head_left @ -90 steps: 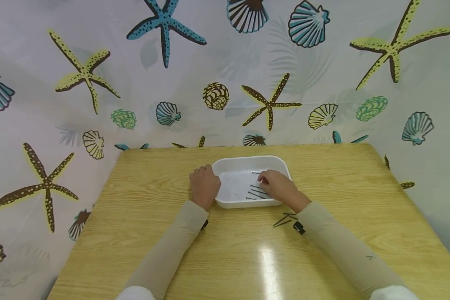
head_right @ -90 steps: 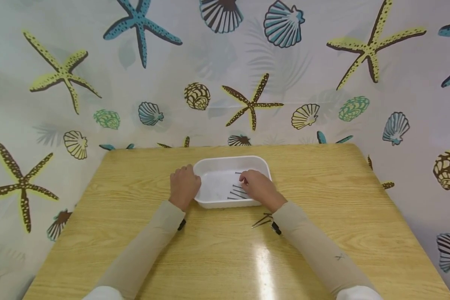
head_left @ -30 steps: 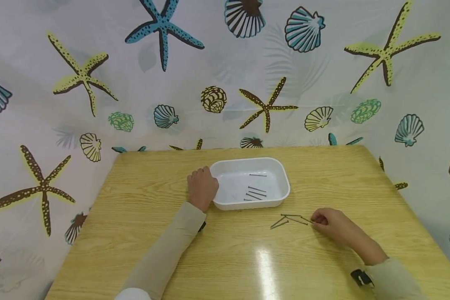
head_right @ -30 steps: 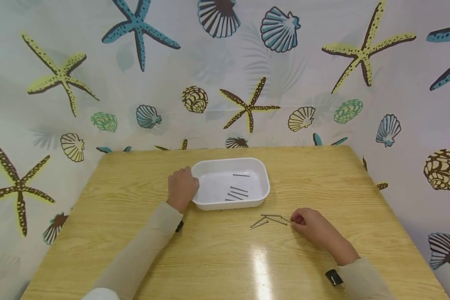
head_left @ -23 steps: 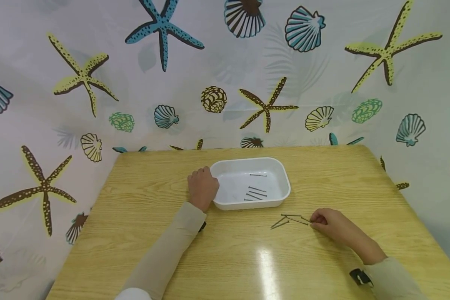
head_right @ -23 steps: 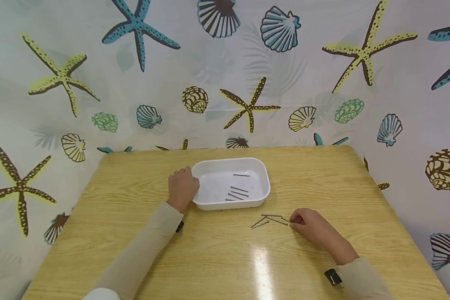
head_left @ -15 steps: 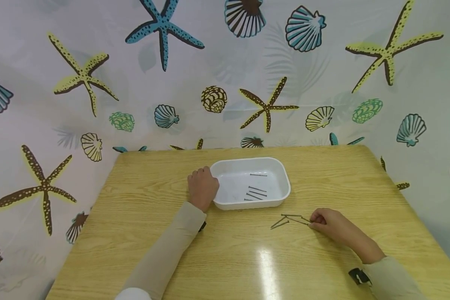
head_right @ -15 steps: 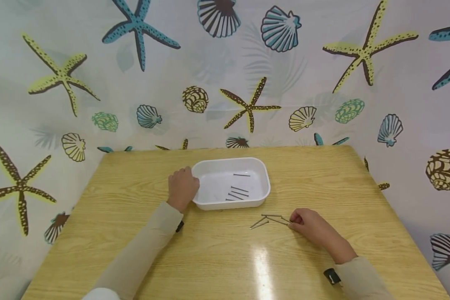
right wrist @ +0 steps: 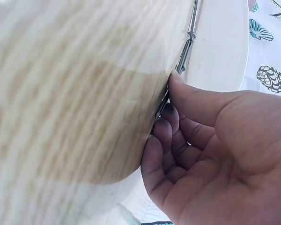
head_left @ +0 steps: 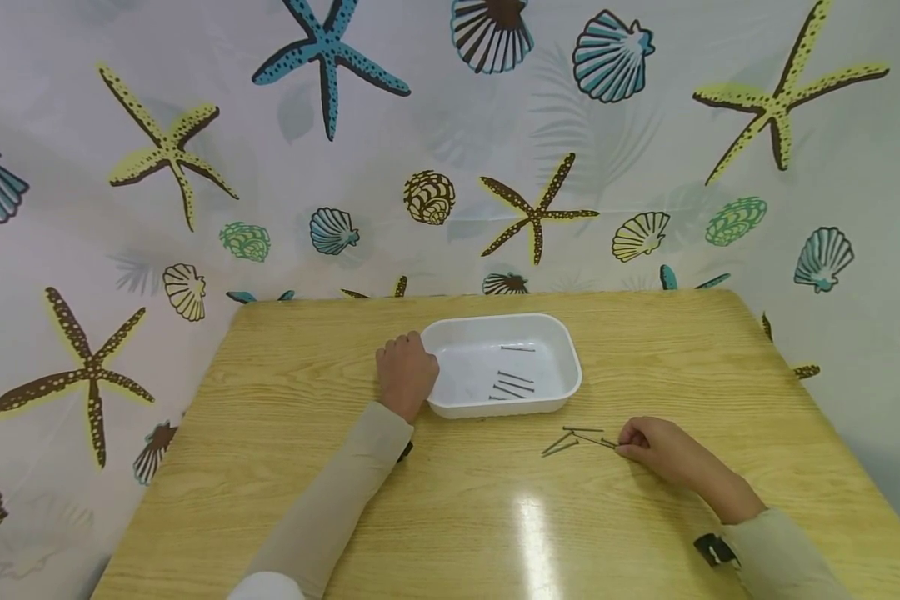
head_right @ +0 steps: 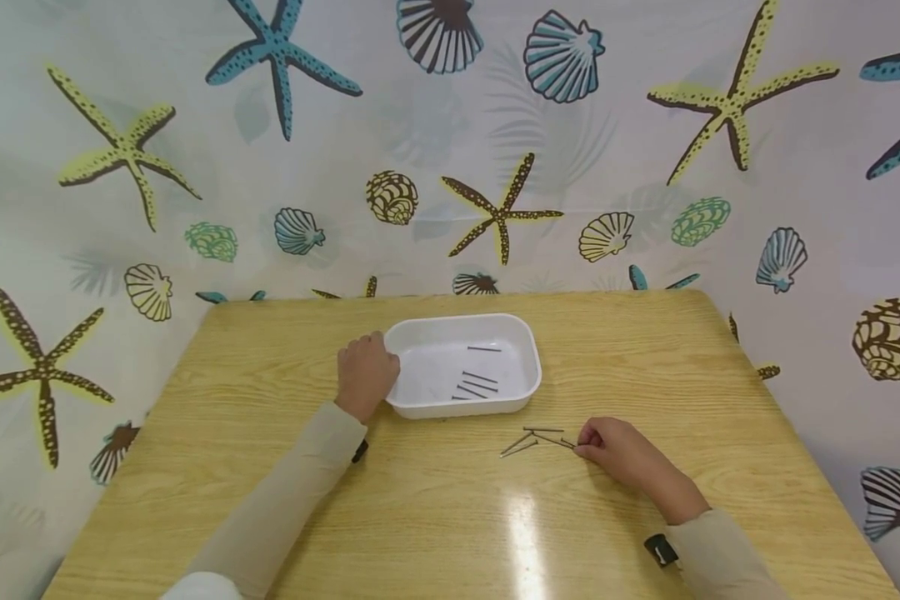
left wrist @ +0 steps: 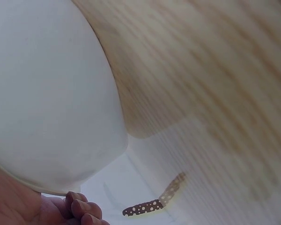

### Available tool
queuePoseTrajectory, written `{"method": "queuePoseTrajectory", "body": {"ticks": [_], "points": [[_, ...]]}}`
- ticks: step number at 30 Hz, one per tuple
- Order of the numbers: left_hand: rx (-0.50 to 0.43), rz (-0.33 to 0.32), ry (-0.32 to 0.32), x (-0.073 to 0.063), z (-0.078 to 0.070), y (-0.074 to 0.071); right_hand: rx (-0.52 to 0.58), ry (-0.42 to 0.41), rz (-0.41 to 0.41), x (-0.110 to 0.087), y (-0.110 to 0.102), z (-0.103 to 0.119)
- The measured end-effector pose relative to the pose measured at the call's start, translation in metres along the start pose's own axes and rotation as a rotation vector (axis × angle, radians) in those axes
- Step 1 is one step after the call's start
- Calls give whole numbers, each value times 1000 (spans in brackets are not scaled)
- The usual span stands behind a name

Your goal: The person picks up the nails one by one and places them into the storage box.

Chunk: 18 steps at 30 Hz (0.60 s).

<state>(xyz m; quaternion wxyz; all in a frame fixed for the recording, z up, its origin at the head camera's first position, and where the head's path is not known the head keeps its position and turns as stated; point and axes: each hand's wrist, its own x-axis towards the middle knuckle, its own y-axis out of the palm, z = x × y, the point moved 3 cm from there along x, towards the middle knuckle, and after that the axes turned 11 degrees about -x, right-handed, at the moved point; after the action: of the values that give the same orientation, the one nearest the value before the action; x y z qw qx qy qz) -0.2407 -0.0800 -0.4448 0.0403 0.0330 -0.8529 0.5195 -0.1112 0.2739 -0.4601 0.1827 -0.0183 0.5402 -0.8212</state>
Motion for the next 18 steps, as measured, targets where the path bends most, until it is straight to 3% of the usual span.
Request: {"method": "queuePoseTrajectory", "body": {"ticks": [10, 18], "points": [[-8, -26, 15, 1, 1, 2, 9, -18, 2, 0, 1, 2], [-14, 0, 7, 0, 1, 2, -1, -47, -36, -3, 3, 2]]}}
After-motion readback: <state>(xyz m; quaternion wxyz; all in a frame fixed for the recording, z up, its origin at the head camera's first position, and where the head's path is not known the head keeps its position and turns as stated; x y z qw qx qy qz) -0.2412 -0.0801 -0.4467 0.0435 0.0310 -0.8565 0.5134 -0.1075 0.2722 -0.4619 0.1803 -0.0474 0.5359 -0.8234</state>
